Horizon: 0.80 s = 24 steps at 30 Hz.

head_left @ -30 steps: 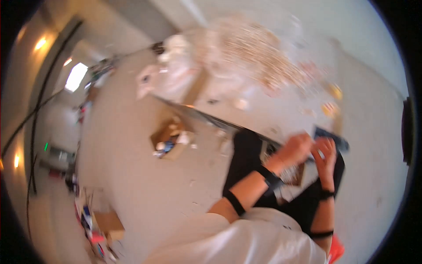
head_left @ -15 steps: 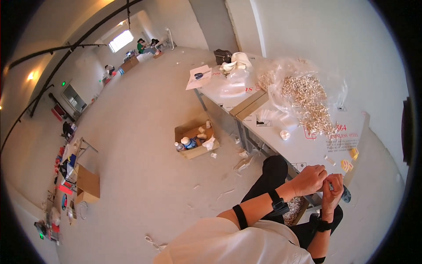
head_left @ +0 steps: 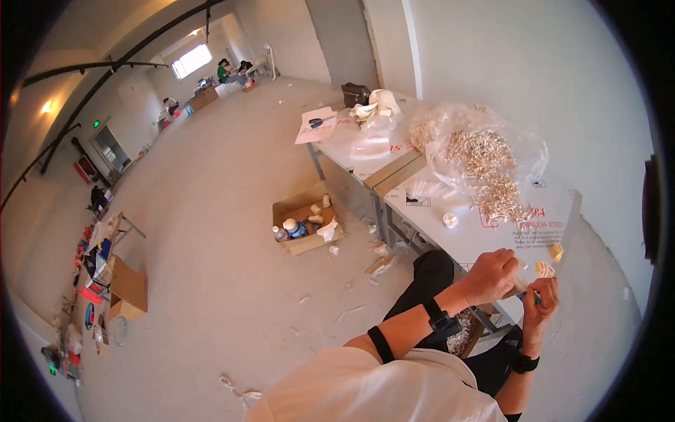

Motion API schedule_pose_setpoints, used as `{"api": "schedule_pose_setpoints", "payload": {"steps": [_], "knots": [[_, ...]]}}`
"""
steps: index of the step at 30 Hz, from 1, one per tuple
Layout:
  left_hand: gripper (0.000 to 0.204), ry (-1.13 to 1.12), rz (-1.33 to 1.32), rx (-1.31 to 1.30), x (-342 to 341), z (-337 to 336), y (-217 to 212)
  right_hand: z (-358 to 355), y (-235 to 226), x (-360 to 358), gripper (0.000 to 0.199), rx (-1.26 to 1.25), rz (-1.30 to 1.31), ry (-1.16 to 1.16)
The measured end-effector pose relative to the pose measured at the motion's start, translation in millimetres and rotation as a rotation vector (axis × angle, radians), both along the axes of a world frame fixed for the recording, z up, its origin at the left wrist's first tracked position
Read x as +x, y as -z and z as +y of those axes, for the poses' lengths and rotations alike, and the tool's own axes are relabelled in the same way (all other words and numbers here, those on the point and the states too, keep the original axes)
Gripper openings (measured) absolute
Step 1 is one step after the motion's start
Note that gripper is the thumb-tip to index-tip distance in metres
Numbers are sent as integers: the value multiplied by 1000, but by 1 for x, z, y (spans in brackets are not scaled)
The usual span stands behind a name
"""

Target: Manually bundling cotton swabs and placing them into individual plastic packaging bags.

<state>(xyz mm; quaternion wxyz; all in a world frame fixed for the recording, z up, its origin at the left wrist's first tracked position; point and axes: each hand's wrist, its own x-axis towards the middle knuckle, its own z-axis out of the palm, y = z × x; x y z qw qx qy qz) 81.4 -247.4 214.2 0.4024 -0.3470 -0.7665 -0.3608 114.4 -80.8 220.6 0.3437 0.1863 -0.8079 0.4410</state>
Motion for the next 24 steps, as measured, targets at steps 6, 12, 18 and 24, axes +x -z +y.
{"api": "schedule_pose_setpoints", "payload": {"steps": [6, 12, 18, 24], "knots": [[14, 13, -139, 86, -8, 0, 7, 14, 23, 2, 6, -21, -76, 80], [7, -4, -373, 339, -35, -33, 7, 3, 54, -13, 22, -686, -774, -274], [15, 185, -386, 261, -25, -10, 29, -4, 53, -7, 67, -1350, -1099, -703], [17, 270, -127, -174, 3, 7, 37, 12, 47, 3, 22, -1335, -930, -569]]}}
